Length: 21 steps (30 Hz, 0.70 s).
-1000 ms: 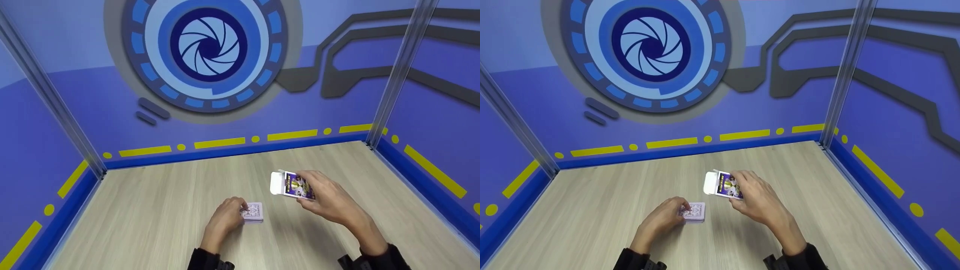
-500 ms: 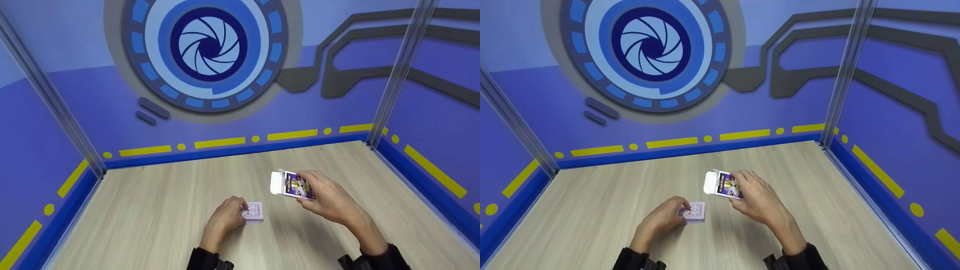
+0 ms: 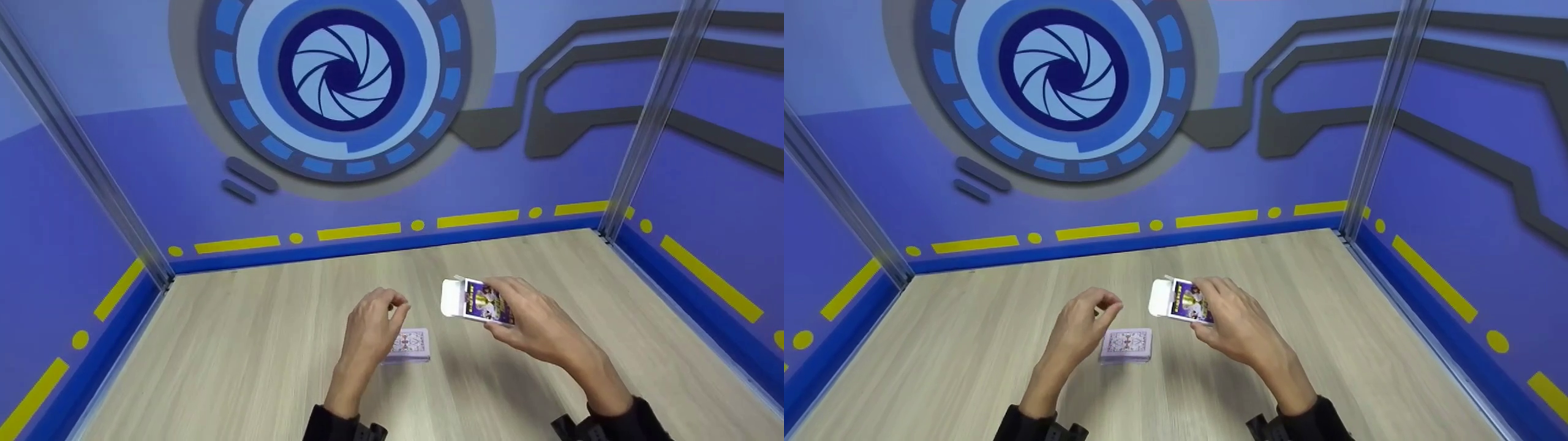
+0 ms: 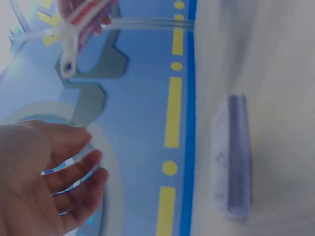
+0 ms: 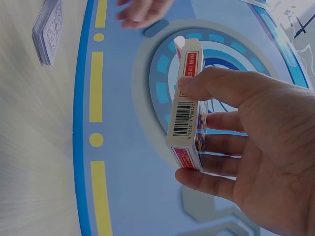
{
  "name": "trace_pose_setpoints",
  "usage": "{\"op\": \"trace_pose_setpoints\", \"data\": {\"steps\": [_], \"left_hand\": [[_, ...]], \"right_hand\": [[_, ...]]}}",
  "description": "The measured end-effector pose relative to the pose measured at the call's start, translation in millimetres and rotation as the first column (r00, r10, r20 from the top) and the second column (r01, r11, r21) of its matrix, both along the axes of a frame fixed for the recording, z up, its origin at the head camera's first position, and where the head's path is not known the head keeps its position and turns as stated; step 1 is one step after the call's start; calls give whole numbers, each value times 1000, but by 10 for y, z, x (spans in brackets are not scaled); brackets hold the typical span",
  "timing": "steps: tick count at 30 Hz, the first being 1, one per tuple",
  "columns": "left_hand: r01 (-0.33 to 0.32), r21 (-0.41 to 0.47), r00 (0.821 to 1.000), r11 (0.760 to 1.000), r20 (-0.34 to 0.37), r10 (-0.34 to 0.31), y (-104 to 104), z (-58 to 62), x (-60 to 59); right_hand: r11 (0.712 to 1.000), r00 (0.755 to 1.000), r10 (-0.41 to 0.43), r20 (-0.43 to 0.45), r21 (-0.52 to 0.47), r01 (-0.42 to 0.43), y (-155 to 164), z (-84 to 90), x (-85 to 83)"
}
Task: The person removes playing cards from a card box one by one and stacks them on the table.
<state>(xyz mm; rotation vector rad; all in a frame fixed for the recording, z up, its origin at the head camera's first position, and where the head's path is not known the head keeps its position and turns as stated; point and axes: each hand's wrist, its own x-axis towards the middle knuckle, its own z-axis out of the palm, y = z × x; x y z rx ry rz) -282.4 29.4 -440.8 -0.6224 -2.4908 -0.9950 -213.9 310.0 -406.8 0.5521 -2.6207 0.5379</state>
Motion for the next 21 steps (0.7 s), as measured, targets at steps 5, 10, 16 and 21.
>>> {"op": "trace_pose_setpoints", "data": {"steps": [5, 10, 16, 21], "left_hand": [[109, 302, 994, 947, -49, -99, 147, 152, 149], [210, 408, 976, 889, -31, -216, 290, 173, 268], [252, 410, 963, 877, -20, -268, 380, 144, 316], [235, 406, 958, 883, 54, -280, 412, 79, 291]], "right_hand": [[1000, 1000, 2, -9, 6, -2, -21, -13, -2], [1000, 1000, 22, -9, 22, -22, -58, -32, -4], [998, 999, 38, -8, 44, -38, -111, -39, -13], [998, 999, 47, 4, 48, -47, -143, -34, 6]]}}
